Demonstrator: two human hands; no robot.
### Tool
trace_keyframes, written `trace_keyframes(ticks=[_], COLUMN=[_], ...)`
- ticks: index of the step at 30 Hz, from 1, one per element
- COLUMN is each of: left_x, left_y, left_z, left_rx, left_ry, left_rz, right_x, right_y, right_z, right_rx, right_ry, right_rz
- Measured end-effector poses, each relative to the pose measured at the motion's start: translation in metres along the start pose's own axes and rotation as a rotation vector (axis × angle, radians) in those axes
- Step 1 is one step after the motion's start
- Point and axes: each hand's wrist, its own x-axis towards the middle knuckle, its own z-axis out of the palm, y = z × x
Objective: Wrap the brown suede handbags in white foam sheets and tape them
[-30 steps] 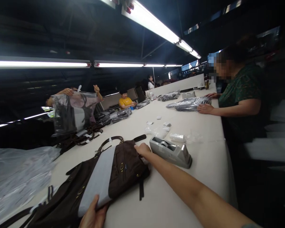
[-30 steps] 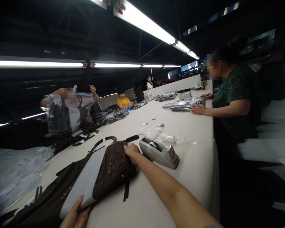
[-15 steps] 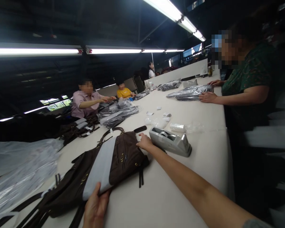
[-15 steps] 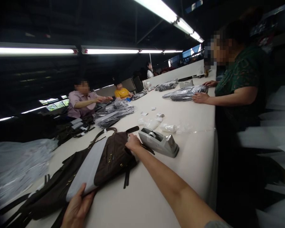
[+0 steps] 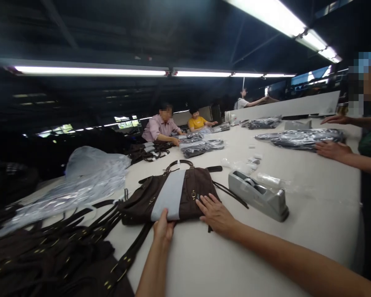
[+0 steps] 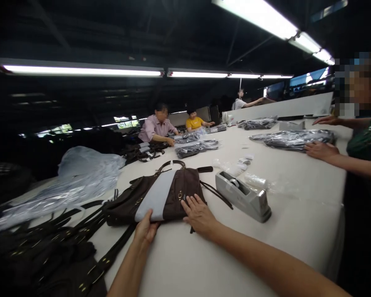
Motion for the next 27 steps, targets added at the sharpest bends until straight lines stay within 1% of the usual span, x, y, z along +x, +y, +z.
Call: trace_keyframes(ticks=[3,5,7,9,11,12,14,15,17,19,20,22,25,27], left_x=[-0.003,-0.003,-0.003,-0.004,-0.007,-0.008,-0.007,-0.005,0.003,0.017,0.025,0.041,0.06,0.067], left_y=[0.003,0.013,0.029,0.052,0.077,0.089,0.107,0.114,0.12,0.123,0.124,0.126,0.129,0.126], left_z=[0.001,-0.002,-0.013,-0.027,-0.042,-0.047,-0.052,-0.051,-0.045,-0.037,-0.034,-0.031,-0.032,-0.035], left_rx=[0.037,0.118,0.262,0.451,0.647,0.735,0.871,0.923,1.011,1.091,1.132,1.21,1.295,1.317], left_ry=[-0.025,-0.041,-0.048,-0.037,0.0,0.025,0.022,-0.017,-0.16,-0.323,-0.385,-0.462,-0.519,-0.548], left_rz=[0.002,-0.009,-0.033,-0.03,0.056,0.138,0.349,0.457,0.628,0.704,0.71,0.689,0.66,0.668], right_x=[0.009,0.015,0.018,0.018,0.018,0.018,0.019,0.02,0.022,0.024,0.025,0.028,0.034,0.039], right_y=[0.008,0.011,0.013,0.013,0.012,0.011,0.011,0.01,0.011,0.012,0.014,0.017,0.023,0.027], right_z=[-0.001,-0.003,-0.005,-0.007,-0.011,-0.013,-0.017,-0.019,-0.019,-0.017,-0.016,-0.011,-0.005,-0.001], right_rx=[0.031,0.083,0.131,0.164,0.178,0.181,0.179,0.174,0.152,0.116,0.095,0.048,-0.026,-0.062], right_ry=[0.029,0.051,0.073,0.091,0.09,0.082,0.062,0.054,0.051,0.075,0.101,0.169,0.277,0.318], right_rz=[-0.059,-0.061,-0.024,0.007,0.008,0.001,-0.018,-0.027,-0.037,-0.026,-0.011,0.024,0.037,0.019])
